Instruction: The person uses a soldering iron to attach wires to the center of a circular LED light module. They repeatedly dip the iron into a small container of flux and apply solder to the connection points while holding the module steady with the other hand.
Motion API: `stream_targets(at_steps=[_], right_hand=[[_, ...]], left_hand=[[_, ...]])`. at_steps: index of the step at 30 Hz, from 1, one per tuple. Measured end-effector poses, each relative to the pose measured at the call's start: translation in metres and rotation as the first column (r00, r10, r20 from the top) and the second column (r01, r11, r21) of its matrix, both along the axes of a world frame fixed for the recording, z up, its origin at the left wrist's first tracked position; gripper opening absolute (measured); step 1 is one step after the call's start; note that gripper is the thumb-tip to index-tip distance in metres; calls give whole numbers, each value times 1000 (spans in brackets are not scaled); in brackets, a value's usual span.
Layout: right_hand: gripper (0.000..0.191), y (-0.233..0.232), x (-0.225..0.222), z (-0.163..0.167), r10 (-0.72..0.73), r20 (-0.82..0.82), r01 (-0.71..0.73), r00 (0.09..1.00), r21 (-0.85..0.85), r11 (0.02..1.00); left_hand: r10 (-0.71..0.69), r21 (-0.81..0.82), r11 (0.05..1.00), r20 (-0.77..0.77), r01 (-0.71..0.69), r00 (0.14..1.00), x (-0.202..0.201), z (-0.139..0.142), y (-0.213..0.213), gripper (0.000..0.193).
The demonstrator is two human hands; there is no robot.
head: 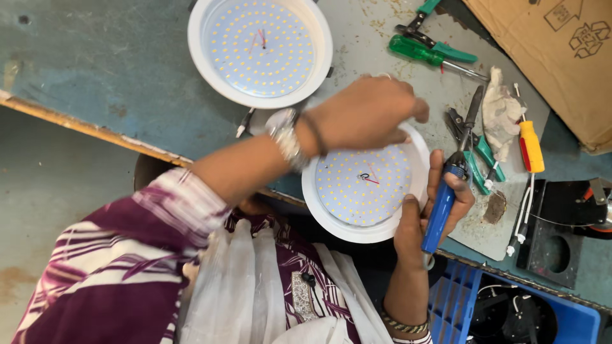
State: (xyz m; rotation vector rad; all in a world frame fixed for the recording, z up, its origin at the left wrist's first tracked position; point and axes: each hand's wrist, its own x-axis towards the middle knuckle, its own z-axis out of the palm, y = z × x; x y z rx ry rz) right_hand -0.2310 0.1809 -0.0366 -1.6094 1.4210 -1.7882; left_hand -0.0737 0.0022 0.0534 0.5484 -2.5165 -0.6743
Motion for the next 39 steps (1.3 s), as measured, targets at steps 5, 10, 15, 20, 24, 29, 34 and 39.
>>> stream_targets(at_steps=[5, 10, 15, 20, 24, 29, 34, 39], right_hand=[[71, 0, 5, -1, -127, 85, 124, 988, 40, 992], [67, 0, 11, -4, -123, 163, 122, 979, 14, 992], [69, 5, 19, -4, -168, 169, 165, 971, 33, 986], [70, 6, 25, -5, -160, 192, 161, 968, 9, 987], [71, 11, 30, -4, -181, 158, 179, 971, 28, 984], [70, 13, 32, -3, -182, 137, 180, 974, 28, 983], [68, 11, 32, -5, -170, 147, 173, 974, -12, 985], [68, 9, 31, -5, -189, 150, 190, 971, 2, 982]], left_hand=[[85, -237, 966, -91, -104, 992, 36, -17, 56, 23], [70, -183, 980, -30, -75, 997, 47, -40, 58, 21], [47, -231, 971, -60, -59, 997, 51, -42, 61, 17], [112, -204, 973, 20, -105, 994, 53, -37, 74, 23], [177, -171, 969, -39, -181, 983, 44, -35, 82, 23], [168, -270, 945, -77, -183, 983, 23, -41, 86, 5], [111, -180, 974, -164, -140, 980, 21, -48, 82, 7], [201, 22, 979, -238, -202, 950, 32, -45, 73, 11]])
